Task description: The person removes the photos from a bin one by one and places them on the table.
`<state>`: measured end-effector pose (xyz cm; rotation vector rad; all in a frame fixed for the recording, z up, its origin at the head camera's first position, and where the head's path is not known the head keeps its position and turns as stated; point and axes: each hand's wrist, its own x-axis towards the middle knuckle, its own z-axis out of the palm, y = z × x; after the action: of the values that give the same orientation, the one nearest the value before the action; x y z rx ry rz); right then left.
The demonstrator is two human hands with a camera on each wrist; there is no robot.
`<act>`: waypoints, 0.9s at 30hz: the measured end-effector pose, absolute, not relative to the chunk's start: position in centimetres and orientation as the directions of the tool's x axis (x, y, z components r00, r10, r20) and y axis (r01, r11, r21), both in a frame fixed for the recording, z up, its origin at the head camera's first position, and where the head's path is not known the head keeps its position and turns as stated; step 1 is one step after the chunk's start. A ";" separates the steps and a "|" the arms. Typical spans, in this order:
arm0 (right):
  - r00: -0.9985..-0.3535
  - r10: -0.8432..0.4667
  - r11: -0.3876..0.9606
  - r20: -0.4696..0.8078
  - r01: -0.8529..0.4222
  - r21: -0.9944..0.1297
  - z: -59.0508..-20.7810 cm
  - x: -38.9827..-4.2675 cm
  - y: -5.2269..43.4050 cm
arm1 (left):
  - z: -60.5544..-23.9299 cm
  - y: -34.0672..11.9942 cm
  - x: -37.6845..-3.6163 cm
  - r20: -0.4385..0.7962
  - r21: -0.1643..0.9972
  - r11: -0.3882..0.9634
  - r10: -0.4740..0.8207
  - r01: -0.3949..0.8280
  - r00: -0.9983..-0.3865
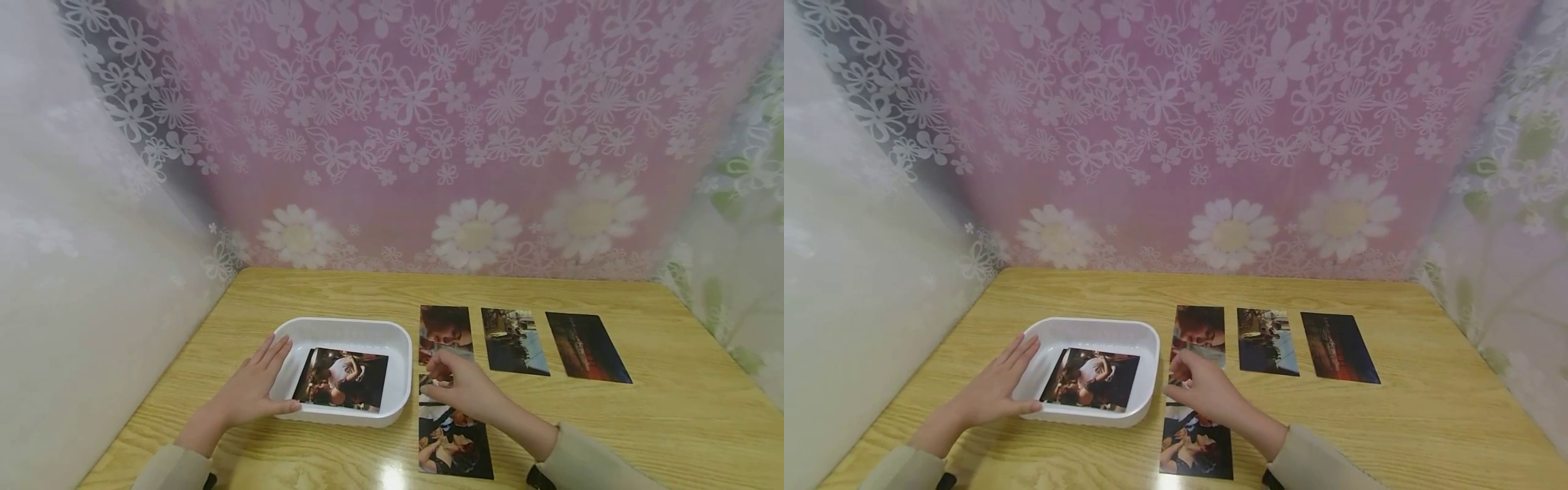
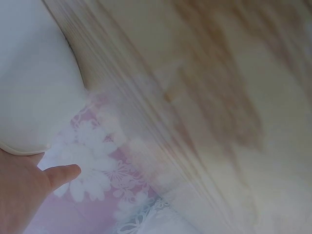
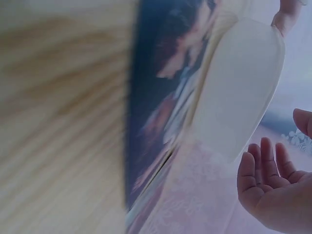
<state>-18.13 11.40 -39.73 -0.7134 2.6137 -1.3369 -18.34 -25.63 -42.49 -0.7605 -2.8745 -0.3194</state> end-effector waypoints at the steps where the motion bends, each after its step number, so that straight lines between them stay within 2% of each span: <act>1: -0.881 -0.459 0.493 0.118 -0.363 -0.790 -39.7 -18.3 10.9 | -42.5 -25.6 -18.4 0.201 0.163 0.848 0.471 0.503 -0.859; 10: -0.817 -0.525 0.490 0.236 -0.518 -0.701 -39.3 -19.9 6.6 | -42.5 -25.7 -18.5 0.197 0.160 0.854 0.464 0.496 -0.863; 17: -0.767 -0.616 0.539 0.177 -0.575 -0.615 -39.6 -21.3 3.5 | -42.4 -25.8 -18.4 0.179 0.163 0.859 0.458 0.485 -0.871; 20: -0.772 -0.625 0.620 0.117 -0.581 -0.527 -39.9 -21.8 2.4 | -42.3 -25.7 -18.4 0.178 0.165 0.858 0.459 0.487 -0.870; 24: -0.785 -0.618 0.732 0.035 -0.591 -0.339 -40.4 -22.1 1.3 | -42.2 -25.7 -18.4 0.167 0.173 0.858 0.458 0.483 -0.873; 27: -0.776 -0.631 0.760 0.001 -0.618 -0.203 -40.7 -22.3 0.7 | -42.1 -25.7 -18.4 0.158 0.173 0.861 0.454 0.478 -0.877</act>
<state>-22.29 0.68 -40.71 -1.0246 2.8837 -0.2957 -18.36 -25.69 -42.14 -0.7342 -2.9223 -0.3152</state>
